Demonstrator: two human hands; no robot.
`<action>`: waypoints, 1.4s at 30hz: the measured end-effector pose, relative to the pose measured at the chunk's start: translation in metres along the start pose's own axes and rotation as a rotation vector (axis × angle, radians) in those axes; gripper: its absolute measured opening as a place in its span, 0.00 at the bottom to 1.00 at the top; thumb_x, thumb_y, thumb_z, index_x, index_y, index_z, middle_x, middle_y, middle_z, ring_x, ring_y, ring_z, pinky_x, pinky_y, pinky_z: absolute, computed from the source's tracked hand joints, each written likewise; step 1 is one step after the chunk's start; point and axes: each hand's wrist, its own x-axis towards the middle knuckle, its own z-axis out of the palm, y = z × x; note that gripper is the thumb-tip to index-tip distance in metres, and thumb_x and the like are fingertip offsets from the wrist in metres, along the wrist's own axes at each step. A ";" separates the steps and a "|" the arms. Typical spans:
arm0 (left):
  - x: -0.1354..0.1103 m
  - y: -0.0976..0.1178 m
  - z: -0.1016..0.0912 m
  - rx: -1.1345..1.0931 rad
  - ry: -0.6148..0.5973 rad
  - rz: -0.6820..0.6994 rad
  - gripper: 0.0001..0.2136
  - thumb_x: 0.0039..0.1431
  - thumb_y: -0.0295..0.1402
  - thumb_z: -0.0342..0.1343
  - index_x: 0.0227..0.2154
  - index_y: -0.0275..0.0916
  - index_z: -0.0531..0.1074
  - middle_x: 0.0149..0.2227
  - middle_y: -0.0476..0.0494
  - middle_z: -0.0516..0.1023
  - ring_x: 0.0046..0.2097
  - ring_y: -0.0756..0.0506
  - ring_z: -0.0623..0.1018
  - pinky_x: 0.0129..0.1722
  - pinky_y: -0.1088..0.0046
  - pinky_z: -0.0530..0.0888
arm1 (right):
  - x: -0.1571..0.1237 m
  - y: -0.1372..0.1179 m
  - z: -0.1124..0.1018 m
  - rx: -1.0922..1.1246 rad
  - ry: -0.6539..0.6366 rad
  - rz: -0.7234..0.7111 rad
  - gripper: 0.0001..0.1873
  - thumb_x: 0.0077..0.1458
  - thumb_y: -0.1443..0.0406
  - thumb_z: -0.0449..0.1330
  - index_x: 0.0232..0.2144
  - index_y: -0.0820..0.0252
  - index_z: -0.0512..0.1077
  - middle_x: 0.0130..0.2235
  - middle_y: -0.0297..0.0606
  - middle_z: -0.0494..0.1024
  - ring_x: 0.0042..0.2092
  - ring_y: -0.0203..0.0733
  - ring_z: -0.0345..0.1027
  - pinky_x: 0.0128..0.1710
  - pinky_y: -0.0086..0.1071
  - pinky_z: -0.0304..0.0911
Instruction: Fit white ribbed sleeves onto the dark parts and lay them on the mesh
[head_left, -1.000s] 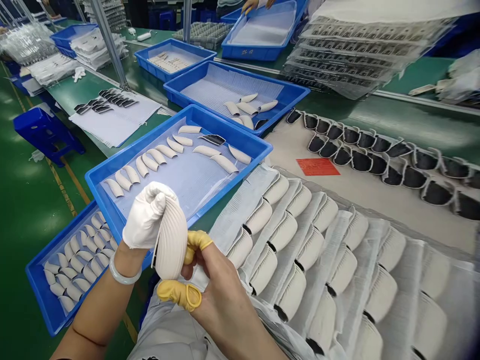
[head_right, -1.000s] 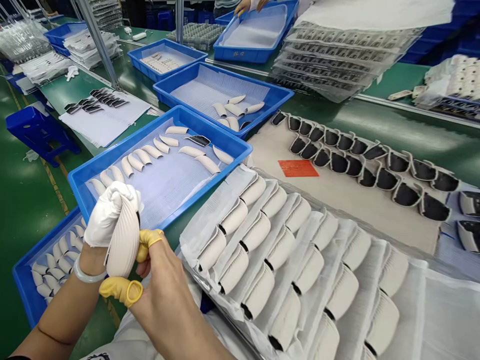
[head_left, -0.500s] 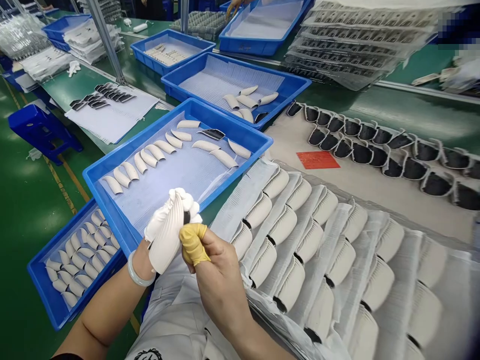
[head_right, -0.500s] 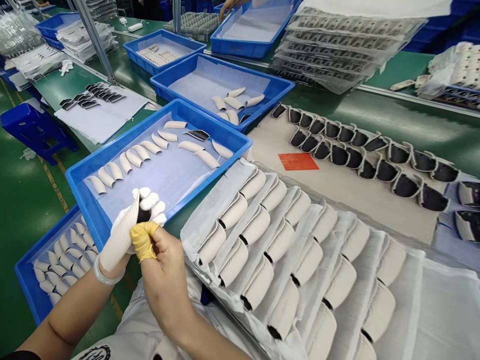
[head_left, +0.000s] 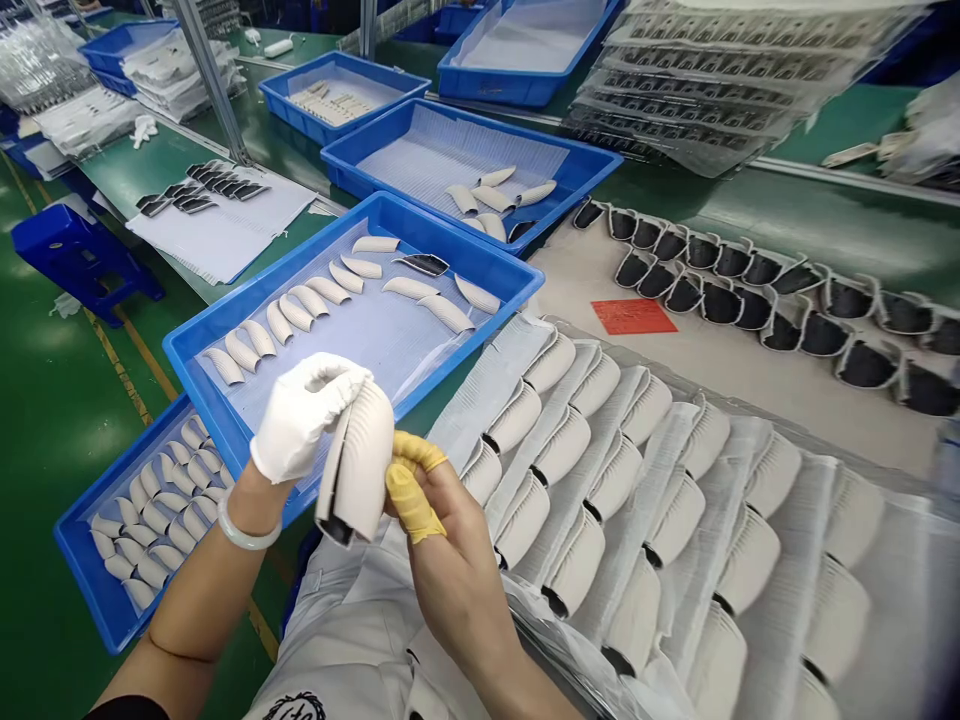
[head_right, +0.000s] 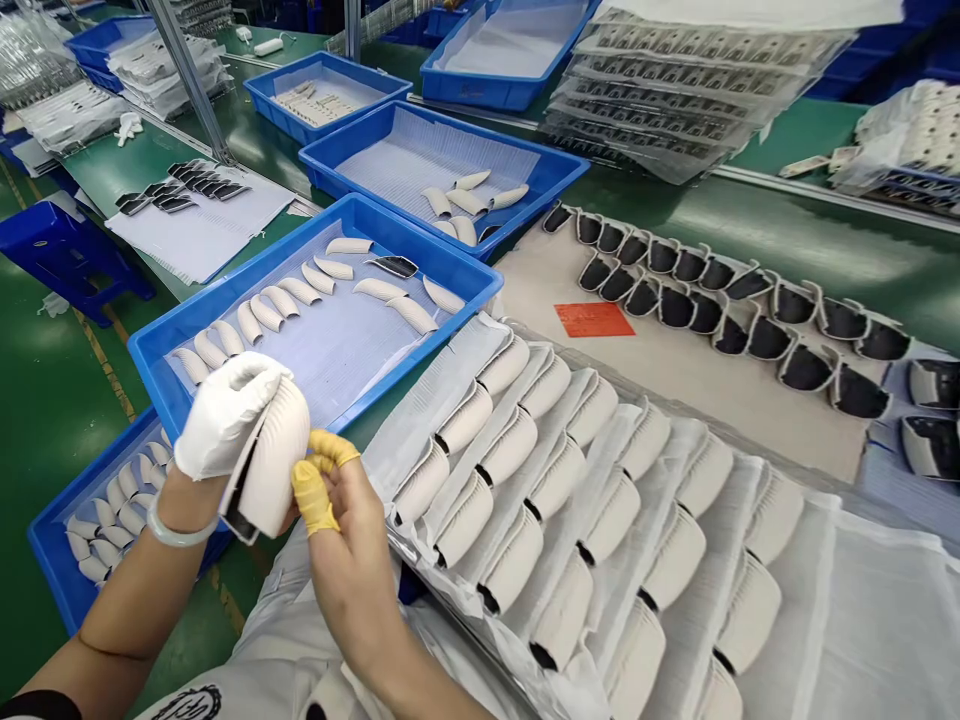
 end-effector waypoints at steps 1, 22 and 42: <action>0.001 0.007 -0.003 0.083 0.008 0.075 0.08 0.49 0.38 0.62 0.26 0.39 0.74 0.28 0.48 0.75 0.31 0.50 0.74 0.32 0.75 0.73 | 0.000 0.001 -0.002 0.002 -0.004 0.023 0.16 0.57 0.53 0.56 0.43 0.56 0.69 0.30 0.33 0.73 0.27 0.35 0.64 0.29 0.31 0.64; -0.016 0.025 -0.004 0.077 -0.012 0.047 0.09 0.53 0.40 0.60 0.28 0.39 0.72 0.22 0.52 0.69 0.22 0.54 0.67 0.21 0.79 0.67 | 0.007 0.004 -0.017 0.127 -0.253 0.104 0.28 0.48 0.51 0.65 0.47 0.60 0.70 0.26 0.33 0.73 0.28 0.37 0.66 0.29 0.32 0.64; -0.029 0.033 -0.006 0.208 -0.166 0.112 0.24 0.40 0.35 0.69 0.44 0.46 0.73 0.43 0.47 0.75 0.46 0.44 0.74 0.45 0.72 0.72 | 0.009 0.010 -0.016 0.565 -0.429 0.212 0.20 0.51 0.52 0.62 0.32 0.65 0.75 0.27 0.37 0.70 0.23 0.33 0.63 0.22 0.27 0.54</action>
